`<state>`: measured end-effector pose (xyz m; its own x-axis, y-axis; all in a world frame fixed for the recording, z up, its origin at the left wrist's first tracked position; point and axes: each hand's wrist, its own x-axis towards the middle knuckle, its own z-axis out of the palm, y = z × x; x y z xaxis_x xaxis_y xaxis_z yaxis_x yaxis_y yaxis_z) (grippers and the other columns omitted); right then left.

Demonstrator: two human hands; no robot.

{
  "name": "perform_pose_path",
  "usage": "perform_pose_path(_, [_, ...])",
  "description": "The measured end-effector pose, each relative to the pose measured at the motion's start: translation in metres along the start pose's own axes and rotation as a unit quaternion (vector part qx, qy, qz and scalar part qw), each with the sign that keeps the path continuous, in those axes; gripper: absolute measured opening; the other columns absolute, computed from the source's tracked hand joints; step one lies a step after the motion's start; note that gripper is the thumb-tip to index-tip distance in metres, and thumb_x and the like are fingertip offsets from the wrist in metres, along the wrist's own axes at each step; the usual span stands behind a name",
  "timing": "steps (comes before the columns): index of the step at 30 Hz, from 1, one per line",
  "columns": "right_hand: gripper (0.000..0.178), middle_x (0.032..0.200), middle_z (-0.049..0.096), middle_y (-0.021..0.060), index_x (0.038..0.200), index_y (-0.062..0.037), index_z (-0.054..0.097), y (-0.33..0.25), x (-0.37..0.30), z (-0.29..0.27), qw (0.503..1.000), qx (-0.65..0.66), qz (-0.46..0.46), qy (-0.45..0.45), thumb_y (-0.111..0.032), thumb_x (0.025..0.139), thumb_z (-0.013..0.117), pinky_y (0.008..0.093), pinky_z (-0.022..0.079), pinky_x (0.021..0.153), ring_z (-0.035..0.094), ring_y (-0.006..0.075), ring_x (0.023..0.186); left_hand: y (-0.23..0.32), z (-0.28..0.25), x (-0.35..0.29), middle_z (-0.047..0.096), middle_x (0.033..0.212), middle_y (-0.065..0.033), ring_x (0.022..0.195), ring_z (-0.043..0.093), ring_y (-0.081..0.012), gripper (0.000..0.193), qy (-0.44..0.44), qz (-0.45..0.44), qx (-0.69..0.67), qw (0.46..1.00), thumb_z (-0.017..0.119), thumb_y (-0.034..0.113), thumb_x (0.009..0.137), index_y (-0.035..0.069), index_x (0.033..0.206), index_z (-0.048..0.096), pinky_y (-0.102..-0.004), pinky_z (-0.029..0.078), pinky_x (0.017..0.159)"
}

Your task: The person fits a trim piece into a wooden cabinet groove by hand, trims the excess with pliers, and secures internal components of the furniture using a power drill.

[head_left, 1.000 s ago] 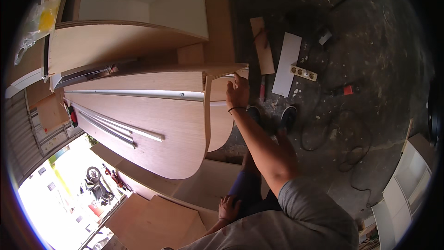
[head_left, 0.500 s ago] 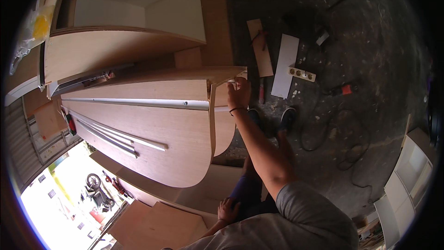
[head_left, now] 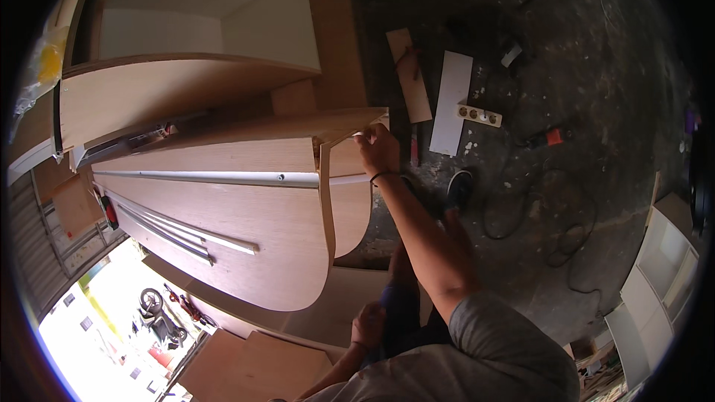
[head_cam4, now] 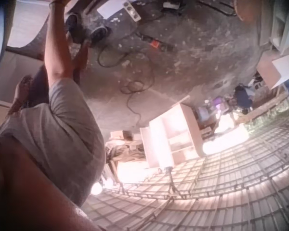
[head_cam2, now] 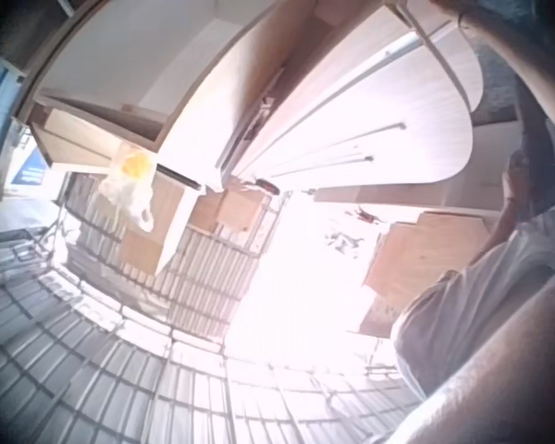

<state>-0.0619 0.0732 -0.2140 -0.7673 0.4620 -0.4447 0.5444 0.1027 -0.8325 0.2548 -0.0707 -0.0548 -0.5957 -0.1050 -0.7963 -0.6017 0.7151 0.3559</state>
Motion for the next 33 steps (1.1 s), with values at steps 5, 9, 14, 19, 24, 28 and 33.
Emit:
perform_pose_path(5, [0.019,0.081,0.067,0.0123,0.085,-0.0053,0.065,0.012,0.008,-0.004,0.999,0.044,0.002,-0.031,-0.021,0.075,0.069,0.036,0.05,0.073,0.065,0.0264,0.081,0.068,-0.012,0.12,0.066,0.09,-0.0114,0.083,0.064,-0.0204,0.022,0.195,0.145,-0.118,0.963,0.059,0.021,0.09,0.004,0.105,0.06,-0.0328,0.051,0.071])
perform_pose_path(9, [0.016,0.084,0.067,0.0124,0.085,-0.0049,0.066,0.014,0.008,0.002,0.995,0.075,-0.005,-0.062,-0.016,0.074,0.069,0.0365,0.051,0.074,0.065,0.0262,0.081,0.106,-0.038,0.247,0.067,0.097,-0.0082,0.089,0.062,-0.0138,0.032,0.328,0.156,-0.239,0.9,0.057,0.021,0.092,-0.002,0.115,0.056,-0.0281,0.05,0.077])
perform_pose_path(14, [0.011,0.085,0.065,0.0138,0.087,-0.0021,0.065,0.025,0.005,0.005,0.981,0.117,-0.154,0.001,-0.007,0.078,0.062,0.0391,0.05,0.075,0.064,0.0292,0.081,0.176,-0.075,0.313,0.066,0.088,-0.009,0.075,0.064,-0.0153,0.022,0.237,0.089,-0.514,0.82,0.056,0.015,0.088,-0.002,0.102,0.061,-0.0238,0.05,0.061])
perform_pose_path(19, [0.012,0.085,0.064,0.0145,0.088,-0.0019,0.064,0.033,0.01,0.001,0.968,0.138,-0.206,-0.047,-0.004,0.078,0.059,0.0421,0.048,0.076,0.061,0.0329,0.083,0.171,-0.086,0.324,0.065,0.082,-0.0068,0.067,0.064,-0.0158,0.023,0.223,0.025,-0.493,0.84,0.059,0.027,0.089,0.004,0.092,0.06,-0.0279,0.051,0.055])
perform_pose_path(24, [0.013,0.083,0.062,0.0121,0.089,-0.005,0.063,0.027,0.012,-0.006,0.946,0.113,-0.302,-0.029,-0.005,0.077,0.06,0.0422,0.044,0.071,0.058,0.0317,0.079,0.167,-0.09,0.327,0.064,0.081,-0.0083,0.067,0.064,-0.0173,0.029,0.218,0.05,-0.508,0.832,0.058,0.032,0.089,0.002,0.091,0.06,-0.0283,0.052,0.055])
perform_pose_path(28, [0.013,0.082,0.061,0.0102,0.09,-0.0065,0.061,0.032,0.018,-0.009,0.944,0.109,-0.305,-0.058,-0.005,0.077,0.06,0.0418,0.042,0.069,0.057,0.0308,0.077,0.168,-0.092,0.33,0.062,0.08,-0.0078,0.067,0.063,-0.0171,0.035,0.216,0.073,-0.483,0.845,0.056,0.037,0.089,0.003,0.094,0.061,-0.0293,0.052,0.057])
perform_pose_path(33, [0.011,0.081,0.061,0.0082,0.088,-0.0071,0.058,0.031,0.011,-0.007,0.938,0.142,-0.311,-0.064,-0.007,0.077,0.061,0.041,0.04,0.066,0.057,0.0288,0.076,0.158,-0.091,0.333,0.062,0.079,-0.0067,0.065,0.062,-0.0162,0.037,0.232,0.084,-0.503,0.829,0.057,0.04,0.087,0.004,0.094,0.06,-0.0294,0.052,0.058])
